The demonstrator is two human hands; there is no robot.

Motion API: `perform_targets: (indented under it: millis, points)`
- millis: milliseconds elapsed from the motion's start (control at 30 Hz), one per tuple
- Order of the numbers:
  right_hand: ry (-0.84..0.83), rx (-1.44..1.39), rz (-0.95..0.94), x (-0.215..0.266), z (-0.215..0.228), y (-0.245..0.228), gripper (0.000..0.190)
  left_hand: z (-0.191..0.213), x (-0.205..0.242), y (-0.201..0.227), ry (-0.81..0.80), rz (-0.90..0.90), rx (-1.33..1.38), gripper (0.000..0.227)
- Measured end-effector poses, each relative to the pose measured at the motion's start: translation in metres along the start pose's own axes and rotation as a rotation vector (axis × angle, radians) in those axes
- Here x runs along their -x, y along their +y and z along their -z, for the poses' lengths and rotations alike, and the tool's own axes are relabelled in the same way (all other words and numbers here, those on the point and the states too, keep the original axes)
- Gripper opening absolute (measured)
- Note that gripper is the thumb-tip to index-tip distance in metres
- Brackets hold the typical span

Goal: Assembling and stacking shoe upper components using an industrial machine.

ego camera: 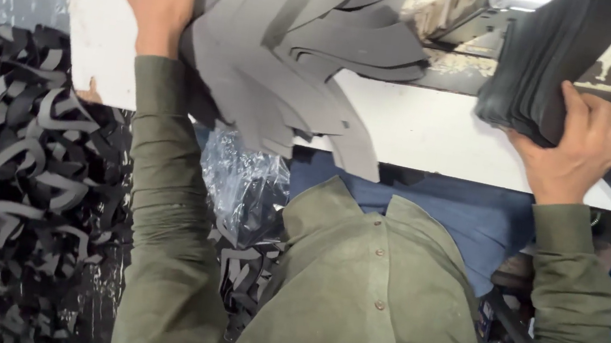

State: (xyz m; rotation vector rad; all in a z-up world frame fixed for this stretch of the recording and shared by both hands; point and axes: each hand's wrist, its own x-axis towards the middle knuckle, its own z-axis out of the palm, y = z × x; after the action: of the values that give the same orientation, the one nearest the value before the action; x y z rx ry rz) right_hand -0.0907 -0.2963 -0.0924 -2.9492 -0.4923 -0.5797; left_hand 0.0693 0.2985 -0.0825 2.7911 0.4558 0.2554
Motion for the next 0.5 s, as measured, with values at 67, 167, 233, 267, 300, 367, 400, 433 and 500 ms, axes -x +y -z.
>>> perform_targets:
  millis: [67, 167, 233, 267, 300, 367, 400, 433, 500]
  points:
    - [-0.029, 0.008, -0.012, 0.013, -0.011, 0.009, 0.066, 0.004, 0.011, -0.004, -0.005, -0.034, 0.074, 0.057]
    - [-0.021, 0.008, 0.001, 0.004, -0.003, 0.003, 0.066, 0.026, 0.046, 0.024, 0.112, -0.155, 0.112, 0.058]
    - [0.014, -0.004, 0.026, -0.002, 0.003, -0.003, 0.068, 0.042, 0.078, 0.061, 0.234, -0.24, 0.074, 0.057]
    - [0.01, 0.0, 0.014, -0.001, 0.002, -0.003, 0.069, 0.049, 0.097, 0.082, 0.203, -0.339, 0.096, 0.053]
    - [0.007, 0.006, 0.005, -0.001, 0.001, -0.002, 0.069, 0.055, 0.115, 0.103, 0.174, -0.436, 0.118, 0.049]
    - [0.01, -0.002, -0.007, -0.002, 0.002, -0.003, 0.069, 0.056, 0.139, 0.126, 0.126, -0.457, 0.142, 0.044]
    - [0.012, -0.014, -0.012, -0.001, 0.002, -0.004, 0.068, 0.056, 0.153, 0.137, 0.08, -0.471, 0.162, 0.04]
    - [0.01, -0.01, -0.017, 0.002, 0.0, -0.002, 0.068, 0.044, 0.163, 0.137, 0.076, -0.474, 0.166, 0.04]
    - [-0.014, -0.011, -0.014, 0.007, -0.004, 0.004, 0.067, 0.018, 0.182, 0.136, -0.014, -0.508, 0.162, 0.035]
